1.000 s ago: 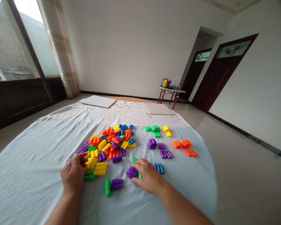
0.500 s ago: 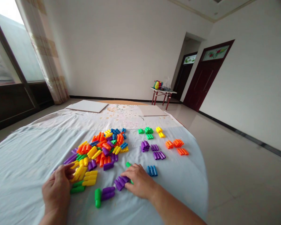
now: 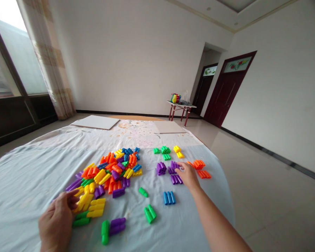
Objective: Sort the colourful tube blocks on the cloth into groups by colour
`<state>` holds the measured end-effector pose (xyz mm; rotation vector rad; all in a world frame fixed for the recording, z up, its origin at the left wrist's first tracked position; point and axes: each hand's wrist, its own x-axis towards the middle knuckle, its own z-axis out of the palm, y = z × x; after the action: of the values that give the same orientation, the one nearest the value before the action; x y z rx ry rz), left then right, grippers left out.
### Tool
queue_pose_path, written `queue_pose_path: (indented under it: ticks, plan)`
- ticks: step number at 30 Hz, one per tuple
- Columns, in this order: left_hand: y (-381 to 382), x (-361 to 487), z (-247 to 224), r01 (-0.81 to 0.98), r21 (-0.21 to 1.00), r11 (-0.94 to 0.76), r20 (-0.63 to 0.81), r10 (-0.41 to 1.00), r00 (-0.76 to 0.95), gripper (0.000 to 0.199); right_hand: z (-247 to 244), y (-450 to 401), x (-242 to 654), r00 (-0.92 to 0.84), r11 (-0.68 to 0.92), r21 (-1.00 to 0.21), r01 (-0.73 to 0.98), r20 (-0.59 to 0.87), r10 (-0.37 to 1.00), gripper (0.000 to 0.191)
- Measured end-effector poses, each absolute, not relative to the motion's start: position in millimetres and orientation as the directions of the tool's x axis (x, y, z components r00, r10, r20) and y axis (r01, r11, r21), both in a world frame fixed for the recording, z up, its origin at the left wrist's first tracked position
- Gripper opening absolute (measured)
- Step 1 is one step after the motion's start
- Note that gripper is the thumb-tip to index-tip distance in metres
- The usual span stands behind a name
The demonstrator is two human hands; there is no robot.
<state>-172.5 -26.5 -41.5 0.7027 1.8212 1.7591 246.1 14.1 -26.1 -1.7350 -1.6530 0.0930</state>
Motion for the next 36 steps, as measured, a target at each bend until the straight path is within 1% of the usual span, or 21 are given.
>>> queue_pose_path:
  ticks: [7,11,14,17,20,23,31,36]
  plan:
    - [-26,-173,-42,0.035,0.998,0.05,-0.008,0.676,-0.737,0.037,-39,25,245,0.113,0.071,-0.451,0.89,0.369,0.923,0.027]
    - [-28,-170,-37,0.019,1.0,0.024,-0.002,0.671,-0.742,0.037,-43,23,244,0.109,0.067,-0.453,0.889,0.351,0.93,0.03]
    - [-29,-168,-35,0.019,0.999,0.026,-0.004,0.664,-0.747,0.036,-42,21,243,0.107,0.079,-0.446,0.892,0.377,0.92,0.032]
    - [-28,-169,-36,0.017,1.0,0.02,-0.001,0.67,-0.743,0.034,-41,20,240,0.105,0.087,-0.431,0.898,0.403,0.909,0.032]
    - [-27,-171,-41,0.005,1.0,0.006,0.0,0.678,-0.735,0.034,-42,22,238,0.102,0.08,-0.43,0.899,0.383,0.918,0.029]
    - [-27,-173,-44,-0.006,1.0,-0.005,-0.001,0.683,-0.731,0.035,-44,23,238,0.095,0.084,-0.432,0.898,0.377,0.921,0.026]
    - [-29,-170,-38,-0.007,1.0,-0.008,0.001,0.683,-0.73,0.038,-45,22,241,0.096,0.086,-0.426,0.901,0.387,0.917,0.03]
    - [-28,-171,-41,0.032,0.999,-0.028,0.042,0.691,-0.722,0.04,-45,20,239,0.106,0.086,-0.429,0.899,0.403,0.909,0.03]
